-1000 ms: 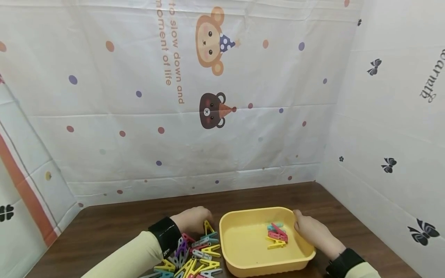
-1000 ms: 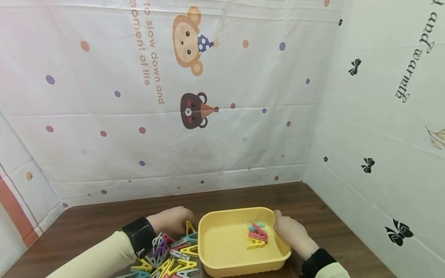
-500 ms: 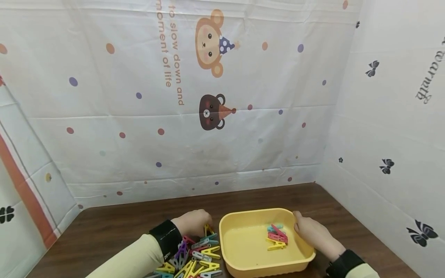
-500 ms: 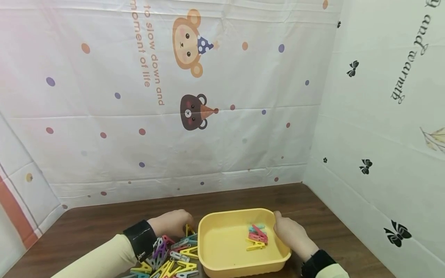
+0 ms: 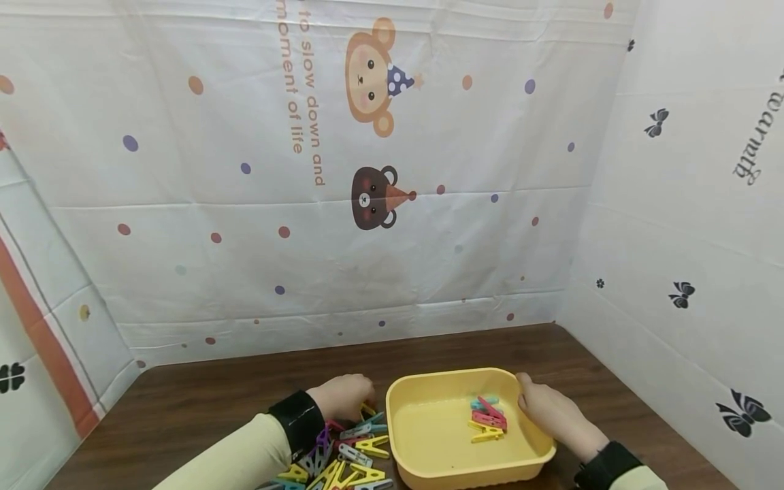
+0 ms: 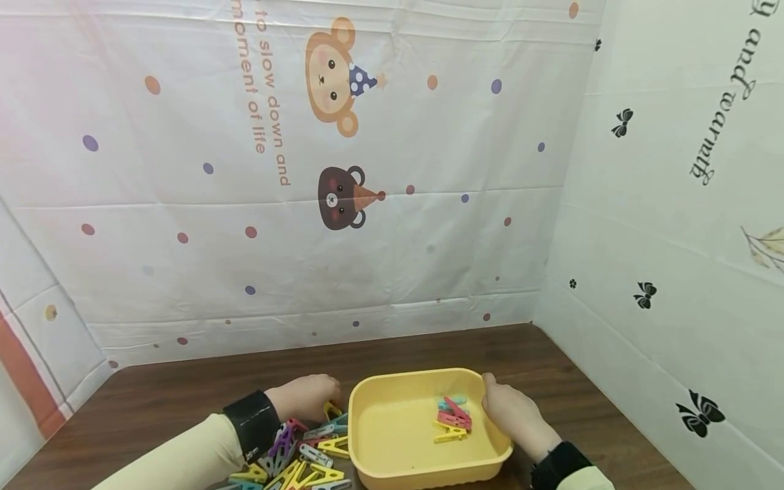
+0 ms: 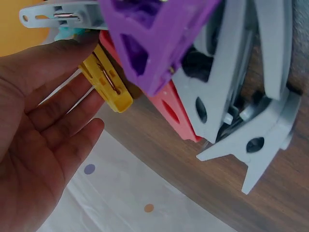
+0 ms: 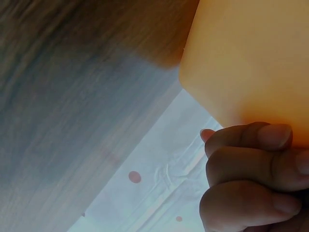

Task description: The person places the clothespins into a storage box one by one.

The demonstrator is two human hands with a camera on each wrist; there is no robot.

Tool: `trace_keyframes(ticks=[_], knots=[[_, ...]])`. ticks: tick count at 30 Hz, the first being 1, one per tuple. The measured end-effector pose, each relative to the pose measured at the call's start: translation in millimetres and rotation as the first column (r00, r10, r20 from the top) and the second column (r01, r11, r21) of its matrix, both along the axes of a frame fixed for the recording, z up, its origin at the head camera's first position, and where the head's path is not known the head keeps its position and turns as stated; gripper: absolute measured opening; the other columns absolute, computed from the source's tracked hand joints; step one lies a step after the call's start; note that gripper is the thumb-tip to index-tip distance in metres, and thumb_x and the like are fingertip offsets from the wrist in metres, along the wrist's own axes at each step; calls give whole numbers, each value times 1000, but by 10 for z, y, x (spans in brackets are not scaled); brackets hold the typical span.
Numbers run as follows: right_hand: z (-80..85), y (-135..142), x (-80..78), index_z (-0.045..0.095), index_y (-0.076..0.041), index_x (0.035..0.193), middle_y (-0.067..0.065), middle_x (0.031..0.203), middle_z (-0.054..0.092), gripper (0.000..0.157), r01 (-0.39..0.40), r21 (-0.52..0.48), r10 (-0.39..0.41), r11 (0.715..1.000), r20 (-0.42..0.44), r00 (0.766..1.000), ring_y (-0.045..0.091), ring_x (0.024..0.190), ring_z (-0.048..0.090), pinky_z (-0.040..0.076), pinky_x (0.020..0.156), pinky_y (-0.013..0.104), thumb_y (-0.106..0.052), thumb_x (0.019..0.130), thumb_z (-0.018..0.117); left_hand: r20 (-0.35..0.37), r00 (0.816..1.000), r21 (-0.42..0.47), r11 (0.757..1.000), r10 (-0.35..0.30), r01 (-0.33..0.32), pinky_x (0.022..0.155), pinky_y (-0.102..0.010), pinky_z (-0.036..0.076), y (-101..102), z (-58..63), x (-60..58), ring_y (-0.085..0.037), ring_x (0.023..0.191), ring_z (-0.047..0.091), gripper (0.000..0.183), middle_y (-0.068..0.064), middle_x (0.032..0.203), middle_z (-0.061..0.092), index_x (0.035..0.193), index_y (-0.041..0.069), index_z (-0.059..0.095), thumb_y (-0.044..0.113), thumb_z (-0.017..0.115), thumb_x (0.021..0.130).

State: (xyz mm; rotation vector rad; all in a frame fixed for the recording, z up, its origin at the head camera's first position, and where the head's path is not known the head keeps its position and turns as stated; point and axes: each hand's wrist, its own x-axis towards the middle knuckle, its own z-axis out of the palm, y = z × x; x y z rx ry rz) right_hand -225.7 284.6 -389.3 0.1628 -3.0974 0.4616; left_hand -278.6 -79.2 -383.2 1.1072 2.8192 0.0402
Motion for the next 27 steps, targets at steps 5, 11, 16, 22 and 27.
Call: trace_keyframes(ticks=[5,11,16,22,27], knots=[[-22,7,-11,45,16,134,4,66,52,42,-6,0,6,1000,-14,1000,15,53,49,37,51,27,-8,100,51,-9,1000,-4,1000,14,-14,76,-26,56,-10,-17,-23,-9,80,64,15,4,87,75,90,13,80,5,85,78],[-38,12,-17,45,16,134,3,63,51,42,-13,-13,13,1000,-19,1000,14,51,47,35,51,27,-7,100,50,-34,998,10,999,44,-43,77,-28,56,-65,48,-40,-11,83,64,16,4,89,74,92,14,79,14,88,78],[-42,21,-8,45,16,135,3,66,53,42,-8,-14,8,1000,-6,1000,14,53,49,37,52,27,-8,101,50,-79,996,90,995,51,-44,73,-30,55,-120,219,-42,-13,79,63,12,0,88,72,89,10,77,11,84,80],[-22,24,-24,47,15,134,7,76,61,43,-8,-1,7,1000,-17,1000,15,59,54,43,54,29,-10,100,52,-113,991,177,983,73,-53,71,-30,55,-153,457,-56,-10,75,62,8,1,86,73,92,8,77,12,80,86],[-31,26,-24,46,15,135,6,74,58,43,6,-11,-6,1000,2,1000,16,58,54,43,54,29,-10,100,52,-161,986,209,978,50,-15,67,-28,52,-100,654,-102,-9,69,56,6,0,80,70,88,9,76,14,79,88]])
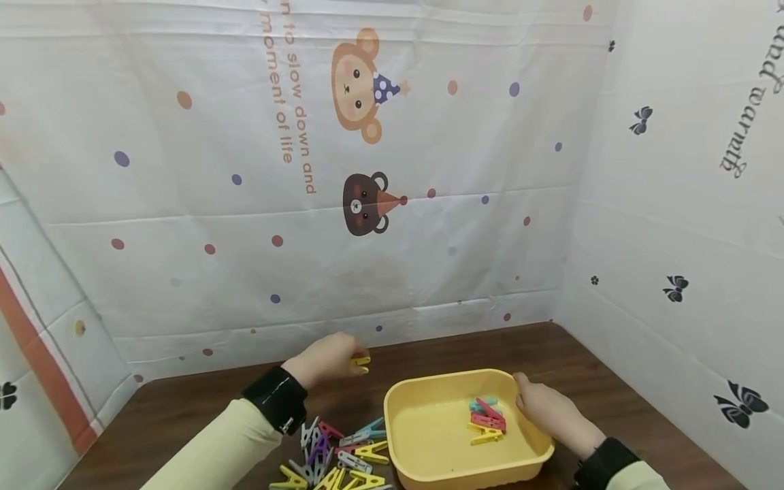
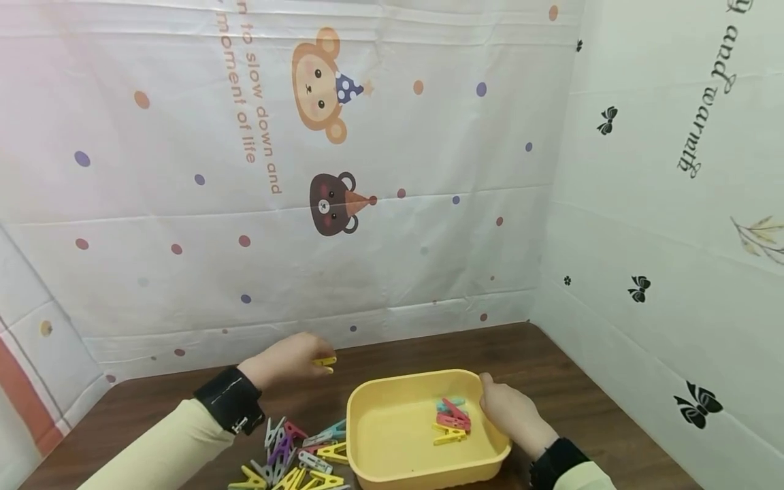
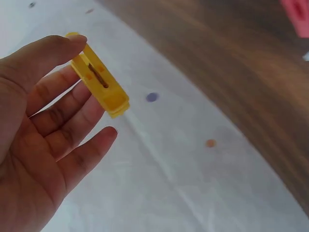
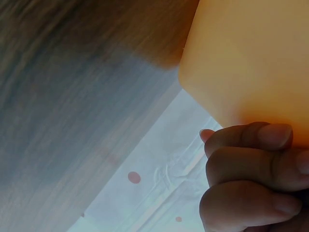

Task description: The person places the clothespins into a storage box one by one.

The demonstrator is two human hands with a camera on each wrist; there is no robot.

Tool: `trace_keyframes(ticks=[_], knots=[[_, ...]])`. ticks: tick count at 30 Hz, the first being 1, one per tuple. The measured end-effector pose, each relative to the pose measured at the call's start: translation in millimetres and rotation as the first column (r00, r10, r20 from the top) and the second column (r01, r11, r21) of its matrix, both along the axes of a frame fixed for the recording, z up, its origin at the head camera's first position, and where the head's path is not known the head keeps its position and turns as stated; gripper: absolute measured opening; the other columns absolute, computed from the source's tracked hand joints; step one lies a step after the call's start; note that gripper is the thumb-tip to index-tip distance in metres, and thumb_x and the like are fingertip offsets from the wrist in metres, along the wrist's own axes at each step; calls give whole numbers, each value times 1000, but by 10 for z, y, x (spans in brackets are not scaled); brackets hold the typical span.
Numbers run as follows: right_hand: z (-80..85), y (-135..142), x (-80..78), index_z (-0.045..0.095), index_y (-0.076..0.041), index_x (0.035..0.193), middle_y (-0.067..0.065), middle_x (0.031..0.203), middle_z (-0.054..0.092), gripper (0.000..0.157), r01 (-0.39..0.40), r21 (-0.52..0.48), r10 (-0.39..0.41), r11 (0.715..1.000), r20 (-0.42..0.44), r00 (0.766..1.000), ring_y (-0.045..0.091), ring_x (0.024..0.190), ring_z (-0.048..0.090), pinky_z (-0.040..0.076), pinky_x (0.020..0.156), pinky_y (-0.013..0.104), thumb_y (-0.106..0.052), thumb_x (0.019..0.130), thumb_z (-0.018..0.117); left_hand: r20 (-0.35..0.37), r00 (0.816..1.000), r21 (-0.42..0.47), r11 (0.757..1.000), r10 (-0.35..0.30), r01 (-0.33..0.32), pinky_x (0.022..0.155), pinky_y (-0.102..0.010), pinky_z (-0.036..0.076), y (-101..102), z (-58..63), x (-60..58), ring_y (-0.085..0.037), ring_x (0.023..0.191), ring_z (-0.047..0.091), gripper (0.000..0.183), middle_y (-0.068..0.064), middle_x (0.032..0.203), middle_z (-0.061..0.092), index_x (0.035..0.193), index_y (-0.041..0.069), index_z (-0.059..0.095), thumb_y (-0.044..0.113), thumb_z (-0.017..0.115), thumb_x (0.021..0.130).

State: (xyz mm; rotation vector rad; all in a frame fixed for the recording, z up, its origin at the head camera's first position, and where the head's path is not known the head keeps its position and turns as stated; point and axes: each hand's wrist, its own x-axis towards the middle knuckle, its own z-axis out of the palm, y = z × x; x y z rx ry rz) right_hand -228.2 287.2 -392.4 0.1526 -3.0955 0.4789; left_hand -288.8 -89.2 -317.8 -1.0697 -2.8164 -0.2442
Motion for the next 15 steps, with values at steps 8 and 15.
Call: trace_keyframes(ticks=[8,15], knots=[[-16,-1,18,46,16,136,7,76,60,44,-5,22,5,1000,-2,1000,16,59,54,43,55,30,-10,100,52,19,999,103,994,-39,37,64,-22,47,169,253,-35,-8,70,52,12,0,80,69,95,5,77,16,77,90],[2,2,10,47,16,135,6,72,57,42,-14,19,15,1000,-8,1000,16,56,52,41,53,29,-10,101,51,44,998,139,990,-39,32,70,-24,49,492,537,-19,-12,75,56,13,-1,83,69,100,6,77,14,78,90]])
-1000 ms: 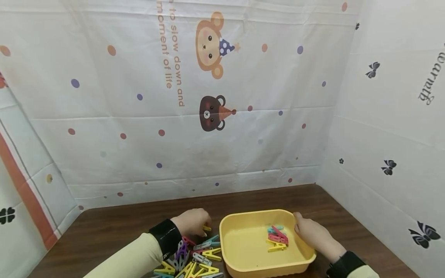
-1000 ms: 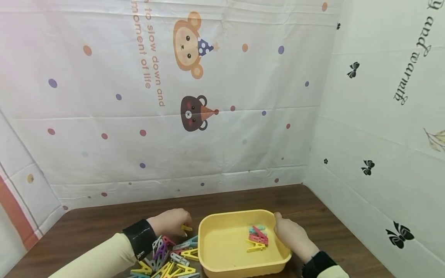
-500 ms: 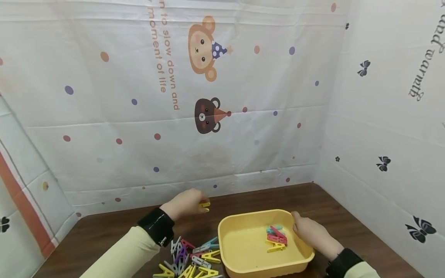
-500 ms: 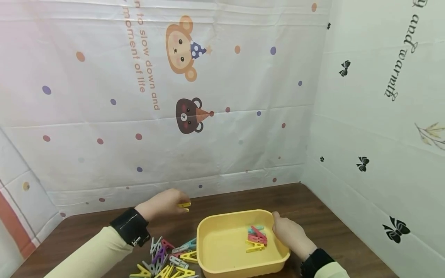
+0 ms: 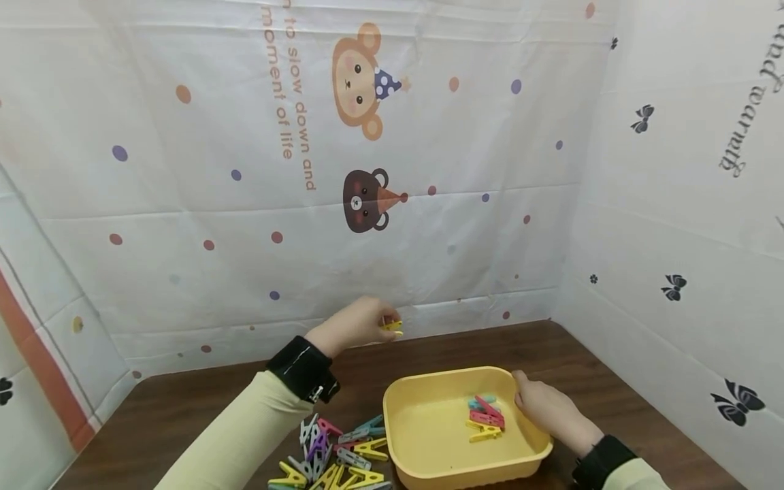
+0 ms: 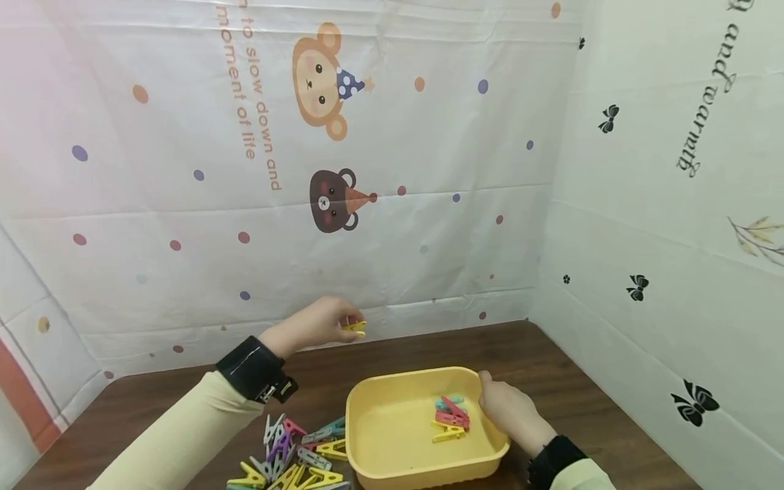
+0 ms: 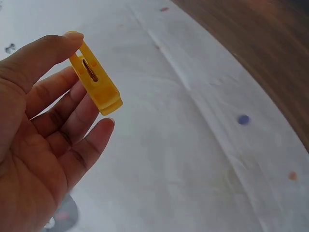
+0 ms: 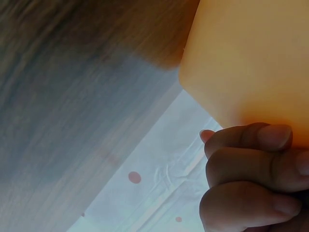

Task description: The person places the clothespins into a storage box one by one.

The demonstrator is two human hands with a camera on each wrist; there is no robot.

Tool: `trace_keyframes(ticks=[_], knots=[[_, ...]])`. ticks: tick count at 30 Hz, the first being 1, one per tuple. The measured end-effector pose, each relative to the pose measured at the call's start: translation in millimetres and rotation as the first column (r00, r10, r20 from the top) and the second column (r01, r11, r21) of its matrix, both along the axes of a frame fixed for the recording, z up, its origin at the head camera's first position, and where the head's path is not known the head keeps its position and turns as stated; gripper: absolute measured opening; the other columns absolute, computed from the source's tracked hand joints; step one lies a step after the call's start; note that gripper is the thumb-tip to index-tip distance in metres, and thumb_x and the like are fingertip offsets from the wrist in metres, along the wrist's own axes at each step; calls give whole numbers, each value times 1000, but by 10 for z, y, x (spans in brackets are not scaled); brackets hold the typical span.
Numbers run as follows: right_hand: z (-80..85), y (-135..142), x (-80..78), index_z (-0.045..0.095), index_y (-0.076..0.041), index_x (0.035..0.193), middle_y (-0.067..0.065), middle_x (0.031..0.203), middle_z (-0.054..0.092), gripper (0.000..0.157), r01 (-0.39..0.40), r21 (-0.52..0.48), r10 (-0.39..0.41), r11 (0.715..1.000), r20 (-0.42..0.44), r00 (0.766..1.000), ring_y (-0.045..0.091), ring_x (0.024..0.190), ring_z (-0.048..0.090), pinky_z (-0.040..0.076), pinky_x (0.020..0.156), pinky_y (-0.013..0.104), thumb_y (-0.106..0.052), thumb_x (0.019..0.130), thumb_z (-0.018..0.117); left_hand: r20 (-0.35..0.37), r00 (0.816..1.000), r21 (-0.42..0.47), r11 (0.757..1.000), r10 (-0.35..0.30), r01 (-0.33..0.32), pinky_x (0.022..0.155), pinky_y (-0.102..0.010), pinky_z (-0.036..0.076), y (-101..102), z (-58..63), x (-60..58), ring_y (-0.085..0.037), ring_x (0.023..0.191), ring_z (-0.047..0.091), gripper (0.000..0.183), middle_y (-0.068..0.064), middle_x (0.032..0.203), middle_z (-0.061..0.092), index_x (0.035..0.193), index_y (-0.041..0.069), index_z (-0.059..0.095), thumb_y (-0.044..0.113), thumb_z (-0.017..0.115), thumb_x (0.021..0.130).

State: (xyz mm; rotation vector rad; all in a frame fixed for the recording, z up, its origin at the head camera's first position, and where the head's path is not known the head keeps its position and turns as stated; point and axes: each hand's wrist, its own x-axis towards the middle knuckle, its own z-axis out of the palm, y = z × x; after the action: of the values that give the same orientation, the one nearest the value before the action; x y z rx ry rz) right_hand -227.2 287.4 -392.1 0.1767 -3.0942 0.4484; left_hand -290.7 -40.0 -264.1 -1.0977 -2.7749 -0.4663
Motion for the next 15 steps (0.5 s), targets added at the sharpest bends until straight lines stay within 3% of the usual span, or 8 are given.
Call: trace_keyframes(ticks=[8,15], knots=[[1,-9,-4,47,15,134,4,67,52,41,3,-3,-3,1000,-18,1000,15,54,49,37,51,28,-9,101,50,-22,997,0,997,-73,73,84,-33,57,400,114,56,-21,92,68,20,-9,99,76,106,4,78,16,77,90],[-8,-23,8,48,14,131,4,67,53,39,1,-11,-2,1000,-29,1000,15,54,49,37,51,28,-8,100,50,-41,983,-44,983,-178,176,78,-22,52,816,65,152,-14,88,67,15,-5,99,76,102,8,78,20,76,92]])
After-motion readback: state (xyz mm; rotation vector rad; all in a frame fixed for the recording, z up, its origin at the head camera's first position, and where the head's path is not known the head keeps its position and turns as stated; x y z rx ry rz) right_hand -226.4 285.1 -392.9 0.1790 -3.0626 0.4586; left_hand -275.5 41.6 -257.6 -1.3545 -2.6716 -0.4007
